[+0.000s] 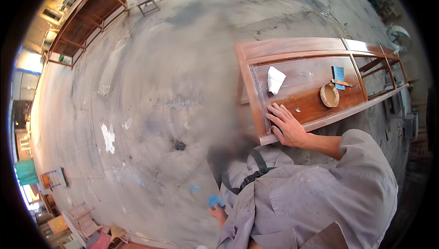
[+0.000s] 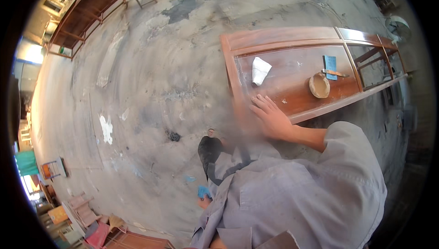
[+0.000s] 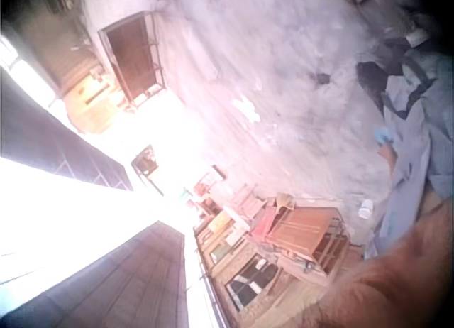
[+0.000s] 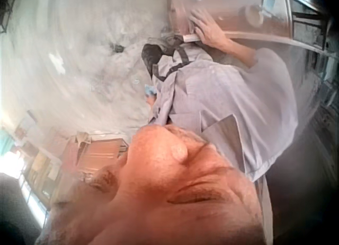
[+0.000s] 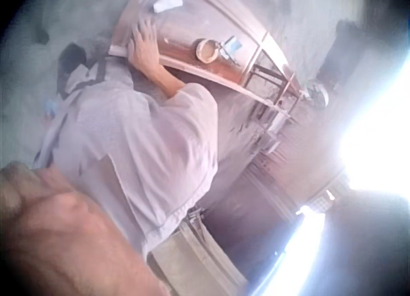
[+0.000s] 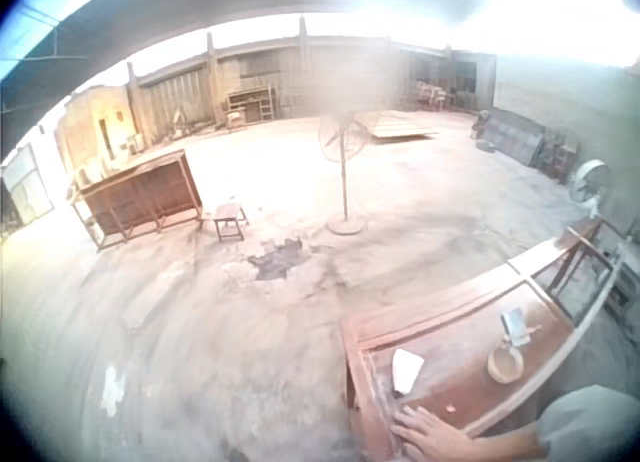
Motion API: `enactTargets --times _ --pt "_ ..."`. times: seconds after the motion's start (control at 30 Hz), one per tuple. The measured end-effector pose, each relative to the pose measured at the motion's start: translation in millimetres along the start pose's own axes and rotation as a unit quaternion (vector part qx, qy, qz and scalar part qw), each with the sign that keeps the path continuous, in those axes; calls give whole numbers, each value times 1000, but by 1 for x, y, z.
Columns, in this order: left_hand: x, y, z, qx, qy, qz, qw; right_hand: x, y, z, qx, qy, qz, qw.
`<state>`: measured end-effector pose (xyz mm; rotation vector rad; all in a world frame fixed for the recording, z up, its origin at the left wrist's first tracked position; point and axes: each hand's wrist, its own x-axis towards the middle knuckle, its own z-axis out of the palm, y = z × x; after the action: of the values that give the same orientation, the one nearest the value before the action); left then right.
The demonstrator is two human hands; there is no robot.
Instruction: The person sands a wooden cabinet frame using sandpaper, then wipes the surface with a cloth. They apply a liquid finish from a bottle using a brush and spread it evenly across the wood. The person continues to sand and wipe the furniture, focusing on the edges and flat surfaces.
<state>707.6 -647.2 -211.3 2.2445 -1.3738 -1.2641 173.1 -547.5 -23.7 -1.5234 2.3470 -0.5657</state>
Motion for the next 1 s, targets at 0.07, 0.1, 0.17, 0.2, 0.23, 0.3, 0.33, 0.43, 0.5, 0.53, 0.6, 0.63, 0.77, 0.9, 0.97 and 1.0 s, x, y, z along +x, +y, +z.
enactTargets --times 0.07,0.1,0.17,0.2,0.23,0.3,0.33,0.43,0.5,0.53,0.6,0.63,0.77,0.9,0.97,1.0 --pt "47 -4 -13 151 -29 44 987 4 -8 -7 -28 -31 24 999" --pt "65 -2 -20 203 -36 65 976 3 -11 -6 -31 -14 41 999" --pt "106 11 -27 259 -43 94 960 10 -16 -5 -41 28 68 996" --pt "127 18 -31 269 -44 109 956 11 -16 -6 -55 18 87 995" --pt "147 27 -40 277 -46 123 952 12 -18 -3 -59 21 111 992" --pt "192 51 -53 288 -58 146 945 16 -15 -2 -73 20 157 985" --pt "217 67 -60 295 -68 155 941 13 -13 6 -87 37 190 977" --pt "289 122 -84 289 -97 194 933 18 -19 8 -59 71 278 956" --pt "328 177 -75 260 -136 226 929 25 -19 5 -69 70 283 954" --pt "345 208 -69 246 -161 245 924 30 -21 1 -76 63 284 954" --pt "387 273 -56 243 -187 240 921 29 -21 5 -63 65 300 950" --pt "425 295 -34 247 -185 219 926 31 -20 7 -60 59 304 949" --pt "439 422 81 48 -262 160 950 30 -21 -3 -44 58 314 947" --pt "424 518 193 164 -303 245 906 36 -17 -16 -33 34 320 946" --pt "427 571 229 289 -274 372 839 36 -7 -11 -7 23 321 947" --pt "430 597 253 296 -302 400 813 36 -6 -13 -15 18 328 945"
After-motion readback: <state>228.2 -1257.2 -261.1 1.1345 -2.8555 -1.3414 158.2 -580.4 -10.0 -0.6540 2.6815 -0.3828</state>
